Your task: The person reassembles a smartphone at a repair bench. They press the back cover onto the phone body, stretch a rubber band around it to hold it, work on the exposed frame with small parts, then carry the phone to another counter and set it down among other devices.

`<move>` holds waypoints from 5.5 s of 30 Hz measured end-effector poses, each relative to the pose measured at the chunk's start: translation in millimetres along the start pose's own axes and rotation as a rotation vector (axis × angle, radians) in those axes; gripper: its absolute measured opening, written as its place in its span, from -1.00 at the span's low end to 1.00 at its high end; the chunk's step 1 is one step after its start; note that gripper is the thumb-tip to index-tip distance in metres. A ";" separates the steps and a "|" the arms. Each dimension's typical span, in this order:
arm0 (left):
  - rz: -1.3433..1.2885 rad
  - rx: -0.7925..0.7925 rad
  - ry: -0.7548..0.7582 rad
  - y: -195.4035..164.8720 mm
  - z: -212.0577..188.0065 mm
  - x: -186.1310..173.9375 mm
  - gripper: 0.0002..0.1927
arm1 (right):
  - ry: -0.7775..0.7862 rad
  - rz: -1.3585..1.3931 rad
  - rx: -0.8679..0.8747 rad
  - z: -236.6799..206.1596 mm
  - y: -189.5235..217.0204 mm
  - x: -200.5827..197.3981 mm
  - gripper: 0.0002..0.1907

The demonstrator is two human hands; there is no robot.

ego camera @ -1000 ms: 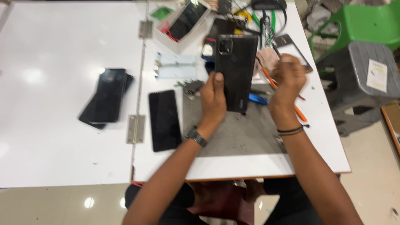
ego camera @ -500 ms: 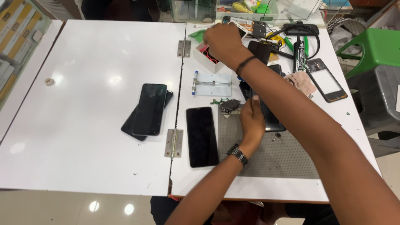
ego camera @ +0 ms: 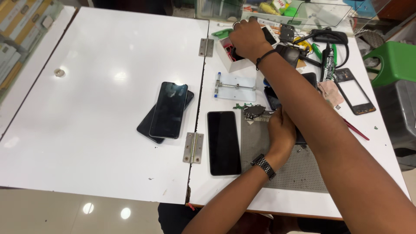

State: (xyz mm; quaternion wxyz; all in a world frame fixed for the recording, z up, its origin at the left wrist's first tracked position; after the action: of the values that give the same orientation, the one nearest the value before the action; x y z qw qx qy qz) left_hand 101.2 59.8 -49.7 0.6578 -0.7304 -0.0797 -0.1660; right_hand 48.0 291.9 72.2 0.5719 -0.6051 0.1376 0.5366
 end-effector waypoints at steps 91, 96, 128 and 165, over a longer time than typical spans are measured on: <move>0.101 -0.118 0.428 -32.5 21.0 -29.0 -0.47 | -0.389 1.840 0.008 -348.8 -28.3 -137.6 -0.72; 0.084 -0.142 0.489 -24.4 4.3 -17.2 -0.46 | -0.729 0.955 0.201 -350.2 -18.0 -159.5 -0.68; 1.123 1.005 0.636 -113.8 -74.4 25.1 -0.72 | -0.420 1.010 0.386 -336.0 -36.7 -131.5 -0.79; 0.140 0.373 0.264 -90.1 3.7 -49.3 -0.63 | -0.573 1.301 0.609 -322.8 -15.0 -91.4 -0.78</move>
State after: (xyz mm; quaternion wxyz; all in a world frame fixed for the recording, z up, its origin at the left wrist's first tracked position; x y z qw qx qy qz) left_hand 25.6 79.5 17.1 0.7959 -0.5720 0.0285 -0.1963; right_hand 183.3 -15.4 80.0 0.2962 -0.0560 0.4537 0.8386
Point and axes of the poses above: each hand's wrist, its own z-axis towards the middle knuckle, its own x-axis out of the palm, y = z × x, the point moved 9 cm from there along z, towards the middle knuckle
